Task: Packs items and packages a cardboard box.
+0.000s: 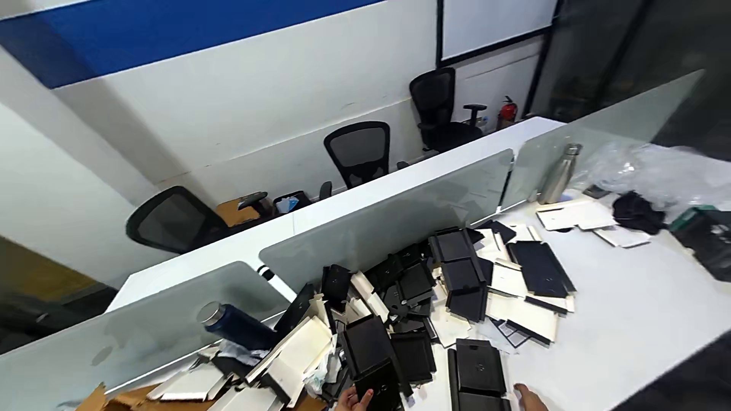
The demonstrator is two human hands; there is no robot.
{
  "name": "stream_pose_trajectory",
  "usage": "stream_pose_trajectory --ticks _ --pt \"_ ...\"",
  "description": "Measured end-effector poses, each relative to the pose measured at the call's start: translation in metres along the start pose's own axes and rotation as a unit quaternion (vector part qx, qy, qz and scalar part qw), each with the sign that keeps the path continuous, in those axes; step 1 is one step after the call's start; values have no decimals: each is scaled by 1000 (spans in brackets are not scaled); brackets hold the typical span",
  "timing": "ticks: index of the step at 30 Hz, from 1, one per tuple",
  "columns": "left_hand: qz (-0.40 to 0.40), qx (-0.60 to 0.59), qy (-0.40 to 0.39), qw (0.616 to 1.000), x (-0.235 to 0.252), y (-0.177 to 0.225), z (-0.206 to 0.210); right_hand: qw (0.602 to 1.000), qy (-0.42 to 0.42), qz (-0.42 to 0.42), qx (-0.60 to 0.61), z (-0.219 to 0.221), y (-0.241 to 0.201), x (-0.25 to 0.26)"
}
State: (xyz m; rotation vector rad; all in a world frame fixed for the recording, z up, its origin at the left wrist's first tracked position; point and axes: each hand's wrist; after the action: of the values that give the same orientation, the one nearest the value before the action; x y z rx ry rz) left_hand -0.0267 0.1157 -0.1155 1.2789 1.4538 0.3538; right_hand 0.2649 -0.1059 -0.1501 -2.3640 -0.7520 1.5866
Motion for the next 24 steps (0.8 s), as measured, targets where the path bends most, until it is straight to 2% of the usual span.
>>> stream_pose_trajectory --ticks 2,5,7,9,11,13,16,17,19,21,22,24 --pt "79 -23 -30 996 -14 12 -11 998 48 -25 -22 -12 -9 -15" --pt "203 12 -117 972 -35 32 -34 973 149 -177 1 -21 -30 -44" --pt "274 105 -170 941 -49 55 -44 916 249 -315 -5 -15 -49 -58" --pt "362 247 -201 876 -60 77 -47 845 311 -430 -67 -8 -70 -64" --pt "406 347 -226 815 -69 99 -38 799 319 -487 -151 -1 -93 -71" --pt "433 392 -256 770 -75 114 -24 770 300 -518 -220 7 -110 -80" --pt "519 359 -256 732 -77 121 -2 775 274 -523 -225 19 -114 -89" --pt "553 339 -225 727 -76 120 5 794 270 -508 -197 20 -111 -91" --pt "598 304 -115 732 -71 112 19 844 258 -463 -86 19 -101 -97" --pt "586 263 -28 766 -62 100 36 868 267 -415 50 18 -84 -92" --pt "551 239 -37 798 -60 92 45 869 274 -394 122 20 -73 -84" --pt "400 192 -174 879 -64 78 56 868 234 -329 291 23 -54 -69"
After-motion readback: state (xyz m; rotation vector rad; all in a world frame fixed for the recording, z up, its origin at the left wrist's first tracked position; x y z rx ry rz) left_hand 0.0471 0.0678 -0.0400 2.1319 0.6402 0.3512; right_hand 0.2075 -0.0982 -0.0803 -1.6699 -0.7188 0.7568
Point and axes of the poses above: each hand's wrist, its own x-axis towards the middle knuckle, its own z-axis out of the palm, y = z × x, and after that the axes turned 13 degrees about -y, right-handed
